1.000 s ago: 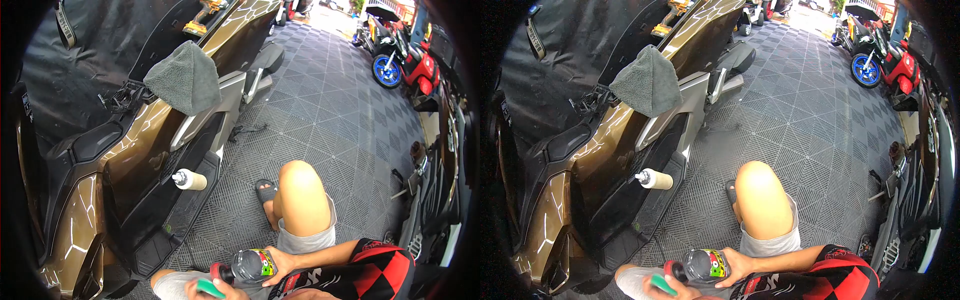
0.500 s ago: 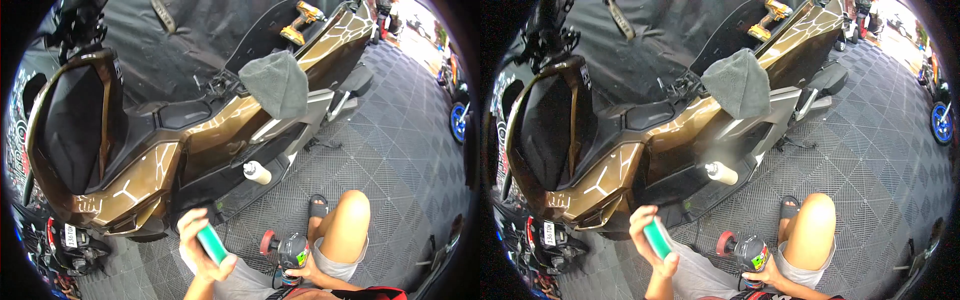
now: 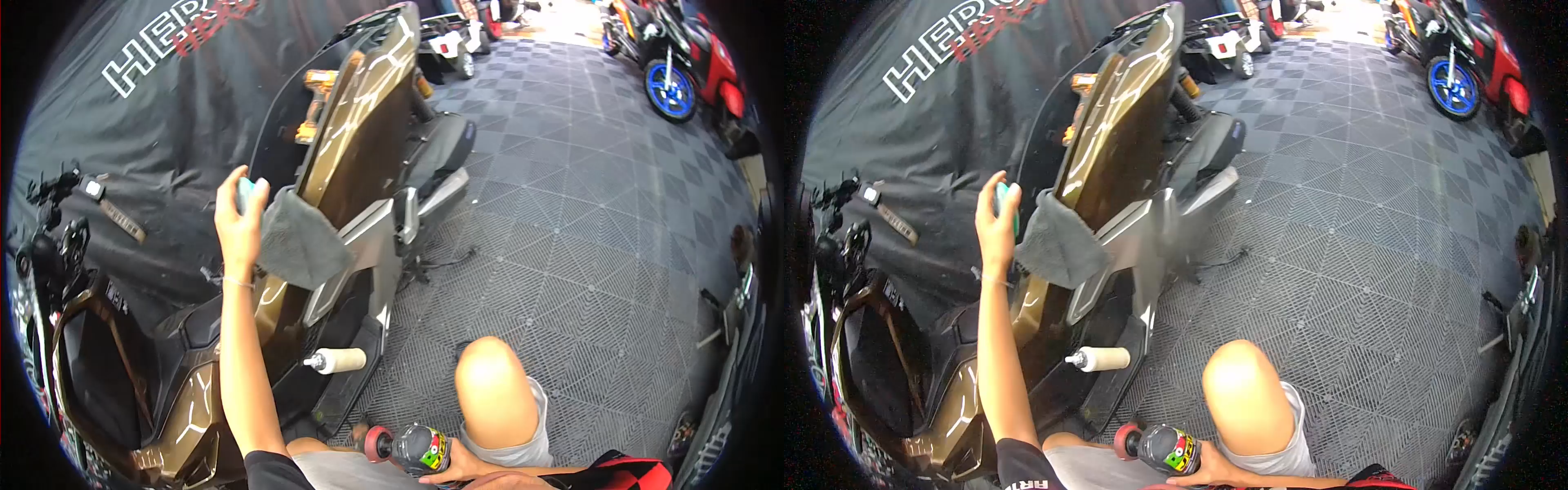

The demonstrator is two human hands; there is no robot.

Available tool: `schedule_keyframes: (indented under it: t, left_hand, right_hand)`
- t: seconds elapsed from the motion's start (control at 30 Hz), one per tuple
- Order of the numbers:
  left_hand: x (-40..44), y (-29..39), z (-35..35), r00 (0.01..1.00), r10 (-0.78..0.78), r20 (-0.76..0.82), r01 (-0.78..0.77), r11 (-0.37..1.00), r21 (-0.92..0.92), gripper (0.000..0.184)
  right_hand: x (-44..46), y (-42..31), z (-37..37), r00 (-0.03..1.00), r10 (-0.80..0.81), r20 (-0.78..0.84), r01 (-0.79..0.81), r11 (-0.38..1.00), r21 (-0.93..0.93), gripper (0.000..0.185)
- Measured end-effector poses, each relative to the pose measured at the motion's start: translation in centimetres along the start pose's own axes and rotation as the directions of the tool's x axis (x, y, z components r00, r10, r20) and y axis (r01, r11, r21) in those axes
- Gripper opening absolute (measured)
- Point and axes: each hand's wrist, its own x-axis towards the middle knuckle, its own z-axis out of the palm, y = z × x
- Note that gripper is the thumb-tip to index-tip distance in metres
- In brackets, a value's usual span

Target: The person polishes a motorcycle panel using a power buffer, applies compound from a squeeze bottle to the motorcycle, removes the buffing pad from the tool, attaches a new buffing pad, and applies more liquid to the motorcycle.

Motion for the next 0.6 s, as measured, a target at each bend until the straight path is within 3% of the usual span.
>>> schedule_keyframes:
  t: [0.03, 0.1, 0.17, 0.3, 0.37, 0.4, 0.47, 0.5, 0.53, 0.57, 0.6]
  left_hand:
    - [1.2, -0.3, 0.7, 0.992, -0.122, 0.037, 0.126, 0.986, -0.107, 0.046]
    - [3.3, -1.3, 2.1, 0.985, -0.169, 0.018, 0.169, 0.965, -0.2, 0.046]
    - [5.0, -1.6, 3.8, 0.973, -0.211, -0.098, 0.191, 0.965, -0.179, 0.047]
    - [10.0, -5.2, 6.7, 0.849, -0.431, -0.304, 0.446, 0.895, -0.024, 0.072]
    - [12.8, -7.8, 7.9, 0.75, -0.593, -0.294, 0.595, 0.798, -0.092, 0.087]
    - [13.3, -5.5, 8.2, 0.687, -0.677, -0.266, 0.695, 0.718, -0.032, 0.096]
    - [14.8, -6.6, 9.5, 0.645, -0.752, -0.136, 0.758, 0.652, -0.015, 0.121]
    - [11.8, -3.3, 7.3, 0.828, -0.439, 0.349, 0.559, 0.699, -0.446, 0.112]
    - [12.6, -7.6, 8.0, 0.828, -0.435, 0.353, 0.559, 0.676, -0.48, 0.107]
    - [12.7, -8.3, 6.9, 0.795, -0.43, 0.428, 0.587, 0.722, -0.367, 0.103]
    - [12.7, -8.9, 5.4, 0.764, -0.397, 0.509, 0.498, 0.864, -0.074, 0.09]
  right_hand:
    - [-0.1, -0.5, -0.3, 1.0, 0.005, -0.002, -0.005, 1.0, -0.01, 0.064]
    - [-0.1, -1.0, -0.6, 1.0, -0.011, -0.011, 0.01, 0.999, -0.05, 0.064]
    - [0.4, -1.5, -1.0, 0.999, -0.031, -0.029, 0.028, 0.996, -0.089, 0.064]
    - [1.7, -2.2, -1.4, 0.991, -0.067, -0.113, 0.047, 0.984, -0.174, 0.064]
    - [2.4, -1.9, -1.5, 0.983, -0.062, -0.174, 0.023, 0.976, -0.216, 0.064]
    - [2.9, -1.5, -1.9, 0.978, -0.026, -0.206, -0.02, 0.976, -0.218, 0.063]
    - [3.9, -1.5, -2.5, 0.975, -0.037, -0.218, -0.024, 0.963, -0.269, 0.063]
    - [4.3, -2.1, -2.7, 0.976, -0.084, -0.202, 0.016, 0.948, -0.317, 0.064]
    - [4.8, -1.9, -3.2, 0.978, -0.068, -0.199, 0.002, 0.949, -0.314, 0.066]
    - [5.4, -1.6, -2.8, 0.954, -0.104, -0.281, 0.034, 0.969, -0.244, 0.064]
    - [5.8, -1.7, -2.7, 0.951, -0.078, -0.299, 0.008, 0.974, -0.226, 0.064]
